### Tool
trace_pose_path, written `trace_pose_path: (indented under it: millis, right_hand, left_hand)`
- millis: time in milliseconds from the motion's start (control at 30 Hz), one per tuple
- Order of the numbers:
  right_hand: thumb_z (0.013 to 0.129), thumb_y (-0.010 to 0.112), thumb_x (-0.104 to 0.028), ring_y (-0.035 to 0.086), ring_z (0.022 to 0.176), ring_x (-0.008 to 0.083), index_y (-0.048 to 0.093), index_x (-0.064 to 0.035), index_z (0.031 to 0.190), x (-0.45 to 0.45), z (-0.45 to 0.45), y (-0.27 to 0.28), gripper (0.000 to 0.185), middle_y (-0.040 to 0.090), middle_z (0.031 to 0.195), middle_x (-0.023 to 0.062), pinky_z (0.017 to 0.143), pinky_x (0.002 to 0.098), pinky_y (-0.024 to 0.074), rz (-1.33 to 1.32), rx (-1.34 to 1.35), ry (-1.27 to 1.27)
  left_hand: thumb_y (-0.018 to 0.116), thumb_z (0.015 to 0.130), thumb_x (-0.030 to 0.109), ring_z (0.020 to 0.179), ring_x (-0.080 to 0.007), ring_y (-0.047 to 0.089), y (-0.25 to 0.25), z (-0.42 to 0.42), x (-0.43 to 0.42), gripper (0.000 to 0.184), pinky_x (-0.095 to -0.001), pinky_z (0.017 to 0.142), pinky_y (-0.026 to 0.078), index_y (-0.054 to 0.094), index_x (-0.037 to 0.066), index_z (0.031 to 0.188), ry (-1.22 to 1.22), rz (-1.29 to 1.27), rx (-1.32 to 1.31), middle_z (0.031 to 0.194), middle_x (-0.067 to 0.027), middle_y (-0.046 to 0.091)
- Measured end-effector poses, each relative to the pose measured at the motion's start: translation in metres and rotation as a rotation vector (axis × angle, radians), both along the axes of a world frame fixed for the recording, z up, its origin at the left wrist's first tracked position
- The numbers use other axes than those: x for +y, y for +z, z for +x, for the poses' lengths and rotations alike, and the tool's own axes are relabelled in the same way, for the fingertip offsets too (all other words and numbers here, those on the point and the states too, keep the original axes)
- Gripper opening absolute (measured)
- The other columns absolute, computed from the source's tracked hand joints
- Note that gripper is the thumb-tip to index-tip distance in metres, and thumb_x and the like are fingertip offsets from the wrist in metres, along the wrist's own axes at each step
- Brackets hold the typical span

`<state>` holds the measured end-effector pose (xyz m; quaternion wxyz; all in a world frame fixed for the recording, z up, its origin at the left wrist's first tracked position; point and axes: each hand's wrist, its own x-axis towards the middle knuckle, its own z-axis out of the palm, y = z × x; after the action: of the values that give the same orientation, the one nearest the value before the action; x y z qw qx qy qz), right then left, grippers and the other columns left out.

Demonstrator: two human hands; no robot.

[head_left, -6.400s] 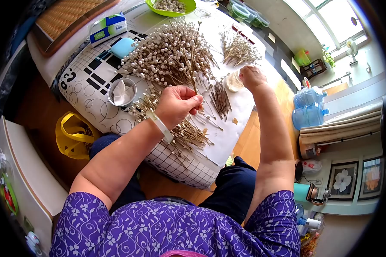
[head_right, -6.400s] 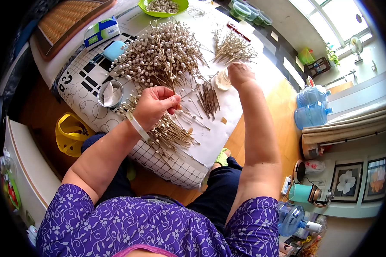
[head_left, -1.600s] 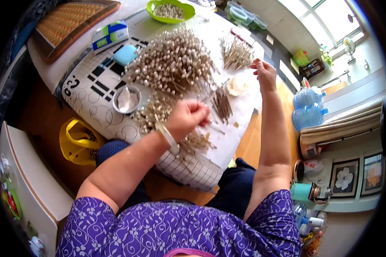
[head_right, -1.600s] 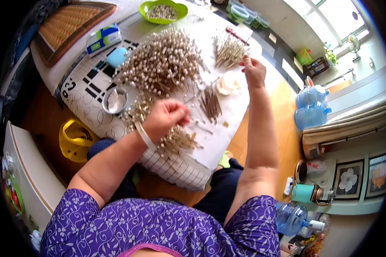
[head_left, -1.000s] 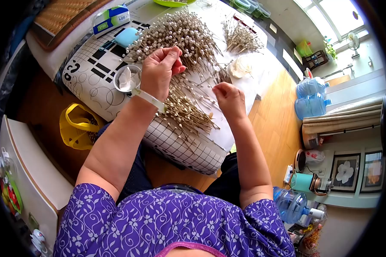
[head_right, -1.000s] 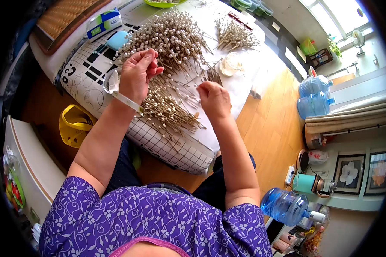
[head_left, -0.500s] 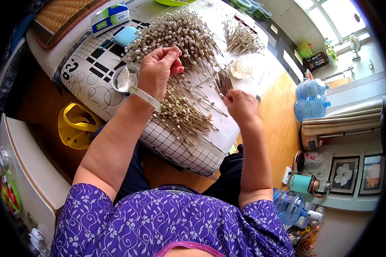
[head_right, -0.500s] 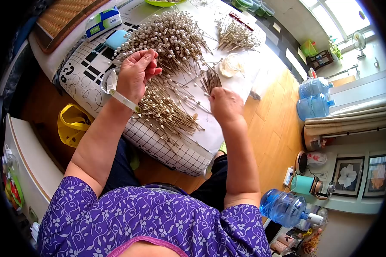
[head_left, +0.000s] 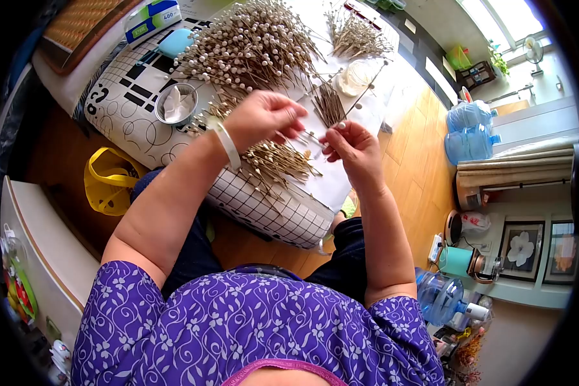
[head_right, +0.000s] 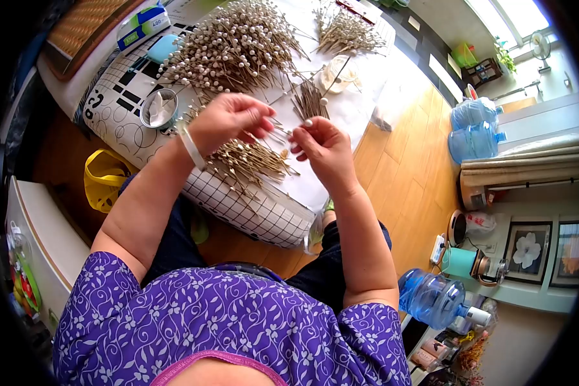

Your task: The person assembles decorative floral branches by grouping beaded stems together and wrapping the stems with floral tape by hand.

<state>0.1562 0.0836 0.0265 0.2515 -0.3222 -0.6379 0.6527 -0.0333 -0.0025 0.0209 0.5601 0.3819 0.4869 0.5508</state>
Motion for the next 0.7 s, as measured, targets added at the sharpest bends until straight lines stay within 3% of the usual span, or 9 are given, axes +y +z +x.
trace_pose_path:
  millis: [100,300,367,433,500,633,700]
  right_hand:
    - [0.079,0.062,-0.009,0.055,0.063,0.0067,0.058,-0.0004,0.082,0.001,-0.021,0.001,0.011,0.059,0.069,0.0023,0.056,0.018,0.0434,0.145,0.162,-0.084]
    - [0.077,0.064,-0.009,0.054,0.063,0.0064,0.061,0.0021,0.082,0.004,-0.045,0.007,0.012,0.062,0.072,0.005,0.058,0.0193,0.0434,0.143,0.175,0.038]
    - [0.075,0.065,-0.01,0.056,0.062,0.0075,0.063,-0.0013,0.081,0.009,-0.038,0.001,0.011,0.062,0.067,0.0059,0.057,0.0216,0.0442,0.56,-0.173,0.1]
    - [0.072,0.064,-0.016,0.059,0.064,0.021,0.063,-0.0068,0.08,0.014,-0.028,-0.013,0.013,0.061,0.071,0.0089,0.06,0.0306,0.0461,0.664,-0.478,0.136]
    - [0.072,0.063,-0.018,0.058,0.071,0.0259,0.06,-0.0082,0.081,0.012,-0.021,-0.024,0.013,0.058,0.076,0.0084,0.064,0.0357,0.0459,0.993,-0.63,0.099]
    - [0.076,0.054,-0.016,0.057,0.074,0.0287,0.056,-0.0075,0.076,0.017,-0.016,-0.032,0.009,0.056,0.077,0.0092,0.065,0.0387,0.0453,1.117,-0.868,0.172]
    - [0.076,0.051,-0.013,0.057,0.072,0.0296,0.054,-0.0068,0.073,0.022,-0.017,-0.038,0.008,0.056,0.074,0.0102,0.063,0.0392,0.0456,1.164,-0.792,0.166]
  left_hand:
    - [0.052,0.086,0.014,0.071,-0.0129,0.061,-0.002,0.017,0.001,0.022,-0.023,0.063,0.051,0.057,0.0,0.103,-0.122,-0.019,-0.096,0.083,-0.0079,0.063]
    - [0.056,0.084,0.013,0.063,-0.0091,0.057,0.0,-0.004,0.0,0.016,-0.0217,0.06,0.05,0.06,0.0,0.091,0.049,0.134,-0.067,0.073,-0.0047,0.061]
    - [0.056,0.083,0.015,0.06,-0.0086,0.057,0.007,-0.012,-0.003,0.014,-0.0216,0.057,0.05,0.06,0.002,0.086,0.205,0.141,-0.087,0.069,-0.0036,0.059]
    - [0.057,0.083,0.016,0.06,-0.0091,0.057,0.007,-0.022,0.001,0.013,-0.0219,0.057,0.051,0.059,0.003,0.084,0.32,0.143,-0.174,0.069,-0.0034,0.06]
    - [0.057,0.083,0.017,0.059,-0.0093,0.057,0.007,-0.025,0.001,0.014,-0.0216,0.057,0.051,0.059,0.004,0.083,0.361,0.153,-0.204,0.069,-0.0029,0.06]
    - [0.059,0.082,0.016,0.059,-0.0089,0.058,0.007,-0.023,0.0,0.012,-0.0209,0.055,0.051,0.06,0.004,0.083,0.405,0.197,-0.147,0.07,-0.0029,0.06]
    - [0.059,0.082,0.016,0.059,-0.009,0.058,0.007,-0.025,0.001,0.011,-0.0209,0.055,0.051,0.06,0.005,0.083,0.435,0.184,-0.2,0.07,-0.0031,0.06]
